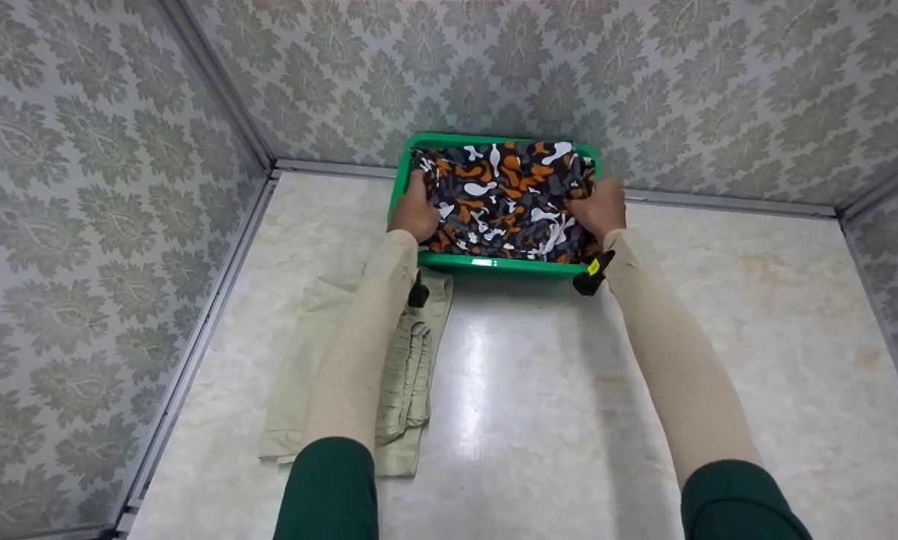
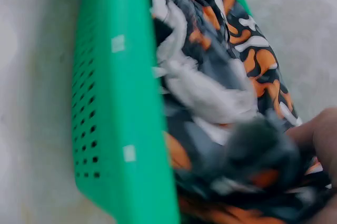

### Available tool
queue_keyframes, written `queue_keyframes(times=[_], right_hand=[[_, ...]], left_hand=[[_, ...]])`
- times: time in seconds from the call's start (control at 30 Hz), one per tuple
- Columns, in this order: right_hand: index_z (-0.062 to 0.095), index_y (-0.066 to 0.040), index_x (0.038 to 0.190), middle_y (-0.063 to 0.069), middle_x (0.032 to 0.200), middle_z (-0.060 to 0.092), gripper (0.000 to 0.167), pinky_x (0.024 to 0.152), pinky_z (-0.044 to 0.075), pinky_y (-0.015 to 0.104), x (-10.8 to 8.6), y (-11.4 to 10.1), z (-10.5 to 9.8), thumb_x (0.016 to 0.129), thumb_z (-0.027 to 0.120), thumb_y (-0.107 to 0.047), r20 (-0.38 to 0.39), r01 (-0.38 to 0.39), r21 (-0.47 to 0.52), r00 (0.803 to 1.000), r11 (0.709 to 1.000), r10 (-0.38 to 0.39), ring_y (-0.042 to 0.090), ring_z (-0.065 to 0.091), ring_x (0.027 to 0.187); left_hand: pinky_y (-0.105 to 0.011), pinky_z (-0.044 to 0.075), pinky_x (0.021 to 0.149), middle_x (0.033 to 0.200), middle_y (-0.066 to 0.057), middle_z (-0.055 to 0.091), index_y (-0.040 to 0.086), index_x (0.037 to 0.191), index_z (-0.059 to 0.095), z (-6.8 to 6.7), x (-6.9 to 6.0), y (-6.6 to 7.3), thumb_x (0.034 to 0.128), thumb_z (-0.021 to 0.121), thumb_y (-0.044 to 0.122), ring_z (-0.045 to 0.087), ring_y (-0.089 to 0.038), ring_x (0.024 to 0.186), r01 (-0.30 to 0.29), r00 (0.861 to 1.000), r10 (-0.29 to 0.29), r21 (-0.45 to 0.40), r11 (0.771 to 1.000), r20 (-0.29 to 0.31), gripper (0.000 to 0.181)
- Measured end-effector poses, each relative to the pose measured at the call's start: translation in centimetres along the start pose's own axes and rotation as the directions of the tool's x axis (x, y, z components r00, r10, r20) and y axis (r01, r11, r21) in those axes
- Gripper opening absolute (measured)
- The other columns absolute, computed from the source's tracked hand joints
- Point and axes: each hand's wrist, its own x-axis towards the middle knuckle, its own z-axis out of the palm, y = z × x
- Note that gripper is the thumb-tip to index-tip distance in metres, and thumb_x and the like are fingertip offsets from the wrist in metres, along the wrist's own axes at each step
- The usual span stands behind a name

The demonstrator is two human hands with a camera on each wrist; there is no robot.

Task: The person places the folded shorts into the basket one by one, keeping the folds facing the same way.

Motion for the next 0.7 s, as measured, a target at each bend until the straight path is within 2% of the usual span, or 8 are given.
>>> queue_keyframes(times=[0.07, 0.17, 0.23, 0.3, 0.37, 0.43, 0.57, 0.7], right_hand=[[0.051, 0.007, 0.137, 0.028, 0.124, 0.061, 0.048, 0.089, 0.051, 0.049, -0.4, -0.2, 0.3, 0.095, 0.065, -0.011, -0.013, 0.077, -0.138, 0.997, 0.987, -0.08, 0.04, 0.061, 0.109], [0.04, 0.003, 0.15, 0.028, 0.136, 0.054, 0.063, 0.096, 0.048, 0.056, -1.2, -0.9, 1.0, 0.097, 0.066, -0.019, 0.006, 0.232, -0.335, 0.97, 0.913, -0.244, 0.044, 0.055, 0.12], [0.039, -0.002, 0.153, 0.028, 0.148, 0.043, 0.066, 0.104, 0.042, 0.058, -1.4, -1.2, 1.8, 0.098, 0.067, -0.023, 0.072, 0.33, -0.389, 0.942, 0.86, -0.329, 0.045, 0.045, 0.133], [0.041, -0.006, 0.154, 0.026, 0.159, 0.029, 0.065, 0.113, 0.031, 0.061, -1.4, -1.1, 2.7, 0.099, 0.067, -0.028, 0.174, 0.399, -0.403, 0.917, 0.824, -0.359, 0.046, 0.028, 0.145], [0.042, -0.01, 0.155, 0.025, 0.163, 0.02, 0.064, 0.116, 0.024, 0.063, -1.1, -0.7, 3.7, 0.1, 0.065, -0.033, 0.299, 0.421, -0.379, 0.898, 0.824, -0.321, 0.047, 0.018, 0.149], [0.038, -0.012, 0.158, 0.026, 0.165, 0.014, 0.067, 0.116, 0.019, 0.065, -0.7, -0.1, 4.6, 0.102, 0.062, -0.038, 0.416, 0.405, -0.374, 0.877, 0.834, -0.24, 0.049, 0.014, 0.15], [0.026, -0.015, 0.162, 0.028, 0.165, 0.003, 0.072, 0.117, 0.018, 0.065, 0.2, 1.3, 5.7, 0.103, 0.056, -0.044, 0.562, 0.333, -0.384, 0.824, 0.861, -0.068, 0.05, 0.013, 0.15], [0.018, -0.016, 0.164, 0.03, 0.164, -0.002, 0.076, 0.118, 0.019, 0.063, 0.8, 1.7, 5.9, 0.104, 0.051, -0.049, 0.646, 0.306, -0.395, 0.763, 0.866, 0.025, 0.049, 0.01, 0.15]], left_hand=[[-0.046, 0.051, 0.082, 0.132, -0.02, 0.058, 0.015, 0.163, 0.011, 0.6, 0.0, 0.5, 0.1018, 0.053, 0.006, 0.063, -0.036, 0.101, -0.019, 0.997, 0.032, 0.169, 0.985, -0.076, 0.075], [-0.049, 0.049, 0.097, 0.15, -0.024, 0.042, 0.012, 0.163, 0.014, 1.6, -0.4, 1.5, 0.0997, 0.062, 0.013, 0.053, -0.042, 0.123, -0.056, 0.982, 0.126, 0.421, 0.905, -0.14, 0.079], [-0.053, 0.038, 0.11, 0.161, -0.024, 0.024, 0.016, 0.163, 0.02, 2.3, -0.6, 2.0, 0.1007, 0.063, 0.022, 0.035, -0.048, 0.14, -0.088, 0.98, 0.169, 0.531, 0.843, -0.105, 0.076], [-0.056, 0.021, 0.12, 0.165, -0.022, 0.015, 0.021, 0.162, 0.027, 3.0, -0.7, 2.4, 0.1037, 0.057, 0.031, 0.014, -0.051, 0.149, -0.126, 0.987, 0.161, 0.565, 0.815, -0.012, 0.066], [-0.058, 0.014, 0.121, 0.168, -0.018, 0.007, 0.029, 0.162, 0.028, 3.7, -0.4, 2.2, 0.106, 0.048, 0.041, 0.003, -0.053, 0.149, -0.129, 0.991, 0.081, 0.56, 0.819, 0.11, 0.061], [-0.059, 0.008, 0.121, 0.169, -0.016, 0.002, 0.036, 0.162, 0.025, 4.3, -0.2, 1.8, 0.1056, 0.042, 0.049, -0.003, -0.054, 0.149, -0.088, 0.977, -0.034, 0.541, 0.837, 0.211, 0.06], [-0.061, 0.005, 0.12, 0.169, -0.018, -0.003, 0.035, 0.163, 0.018, 4.3, -0.5, 1.3, 0.1043, 0.038, 0.047, -0.009, -0.053, 0.149, 0.008, 0.925, -0.202, 0.514, 0.858, 0.322, 0.064], [-0.059, 0.003, 0.121, 0.169, -0.018, 0.003, 0.027, 0.164, 0.018, 3.6, -0.4, 2.1, 0.1057, 0.035, 0.046, -0.001, -0.043, 0.153, -0.03, 0.863, -0.247, 0.533, 0.846, 0.44, 0.064]])
